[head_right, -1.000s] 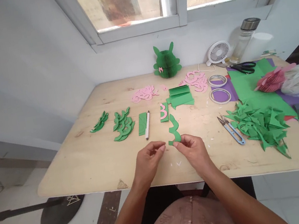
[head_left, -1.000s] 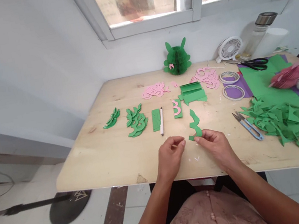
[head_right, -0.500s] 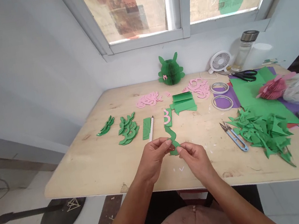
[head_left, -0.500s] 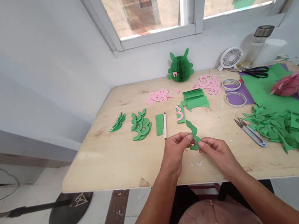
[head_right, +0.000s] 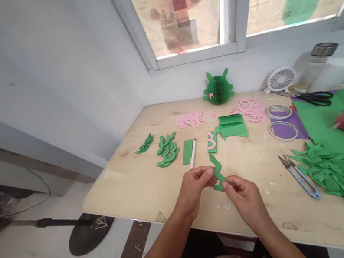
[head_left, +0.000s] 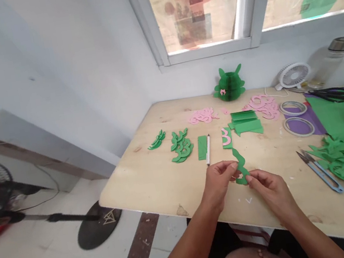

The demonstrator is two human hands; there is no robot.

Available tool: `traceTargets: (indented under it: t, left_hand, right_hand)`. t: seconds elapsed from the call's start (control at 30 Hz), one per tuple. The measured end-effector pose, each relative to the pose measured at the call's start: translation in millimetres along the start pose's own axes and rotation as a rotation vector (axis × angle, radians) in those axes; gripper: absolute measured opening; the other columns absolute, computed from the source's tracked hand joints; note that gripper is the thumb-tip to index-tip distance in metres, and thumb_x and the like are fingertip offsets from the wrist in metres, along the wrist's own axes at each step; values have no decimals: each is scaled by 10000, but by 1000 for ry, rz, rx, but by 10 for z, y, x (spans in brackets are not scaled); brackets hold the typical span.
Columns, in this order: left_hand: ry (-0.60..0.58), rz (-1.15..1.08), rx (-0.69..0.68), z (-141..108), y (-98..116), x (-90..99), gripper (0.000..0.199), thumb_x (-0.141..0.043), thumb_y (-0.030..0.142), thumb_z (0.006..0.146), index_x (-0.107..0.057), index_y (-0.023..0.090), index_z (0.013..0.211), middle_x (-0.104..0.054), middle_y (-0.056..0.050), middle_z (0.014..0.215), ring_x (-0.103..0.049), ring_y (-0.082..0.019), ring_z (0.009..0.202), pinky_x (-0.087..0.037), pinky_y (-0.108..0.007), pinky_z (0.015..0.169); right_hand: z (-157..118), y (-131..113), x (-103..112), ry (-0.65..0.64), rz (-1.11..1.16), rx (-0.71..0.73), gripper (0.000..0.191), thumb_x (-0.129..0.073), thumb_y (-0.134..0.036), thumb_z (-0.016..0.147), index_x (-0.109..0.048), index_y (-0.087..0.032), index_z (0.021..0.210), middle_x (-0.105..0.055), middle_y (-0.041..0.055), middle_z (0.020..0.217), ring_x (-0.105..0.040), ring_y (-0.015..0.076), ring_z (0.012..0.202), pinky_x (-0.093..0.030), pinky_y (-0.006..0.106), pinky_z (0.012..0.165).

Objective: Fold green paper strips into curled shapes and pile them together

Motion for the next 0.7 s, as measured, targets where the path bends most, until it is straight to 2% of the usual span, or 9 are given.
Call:
traceTargets:
  t: [0.03, 0.1, 0.2, 0.3, 0.4, 0.47, 0.53, 0.7]
  left_hand:
    - [51, 82, -37, 16, 14, 113, 367, -556, 456, 764, -701, 133, 858, -696, -90, 688, -641, -192, 637, -497, -301, 599]
    - [184, 183, -77, 76, 32, 461, 337, -530, 413, 788, -681, 147, 929, -710, -92, 792, -650, -203, 723, -507, -316, 673]
    - [418, 394, -102, 244, 72, 1193, 263, -553, 328, 777, -658, 174, 963, -690, -88, 973, -627, -218, 884, -472, -335, 817]
    - [599, 605, -51, 485, 76, 1918, 226, -541, 242, 771, -647, 185, 961, -658, -97, 1052, -590, -246, 994, -433, -358, 885]
    - [680, 766, 38, 745, 24, 2421, 205, -537, 202, 761, -648, 196, 934, -644, -102, 1084, -546, -277, 1082, -402, -383, 917]
    - [699, 838, 111, 903, -34, 2631, 196, -516, 220, 780, -647, 197, 924, -646, -112, 1078, -535, -292, 1094, -405, -400, 896]
    - [682, 889, 175, 1052, -91, 2756, 178, -521, 262, 786, -651, 201, 892, -656, -117, 1054, -538, -304, 1084, -413, -406, 865]
    - [577, 969, 287, 1335, -184, 2870, 179, -654, 365, 699, -643, 211, 790, -667, -115, 1019, -516, -349, 1096, -392, -455, 866]
  right_hand:
    - [7, 11, 5, 9, -7, -9, 342, -588, -486, 745, -691, -164, 800, -641, 37, 687, -552, 174, 640, -423, 241, 563]
    - [18, 34, 27, 40, -27, -22, 345, -597, -499, 729, -688, -167, 745, -626, 26, 646, -541, 164, 602, -419, 232, 534]
    - [20, 78, 82, 99, -36, -27, 331, -619, -502, 705, -686, -178, 713, -632, 18, 638, -545, 159, 605, -434, 219, 544]
    - [8, 146, 128, 136, -20, -48, 312, -632, -492, 696, -696, -191, 748, -658, 15, 669, -566, 163, 631, -453, 205, 554]
    - [-13, 196, 160, 156, -28, -60, 312, -635, -495, 688, -695, -191, 724, -668, 20, 677, -581, 170, 634, -465, 203, 554]
    - [-29, 225, 179, 168, -34, -67, 314, -638, -496, 684, -698, -191, 728, -670, 20, 680, -584, 171, 631, -466, 200, 546]
    - [-40, 262, 194, 174, -31, -79, 314, -640, -495, 687, -703, -195, 757, -674, 17, 690, -587, 169, 635, -464, 194, 541]
    - [-35, 375, 190, 147, -9, -138, 305, -643, -489, 706, -697, -204, 799, -691, 11, 728, -605, 169, 683, -467, 181, 571]
Point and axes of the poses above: each hand's wrist, its own z-axis towards the middle knuckle, its own x-axis out of the back of the hand, y = z × x, the point moved 7 cm from there along z, towards the middle knuckle
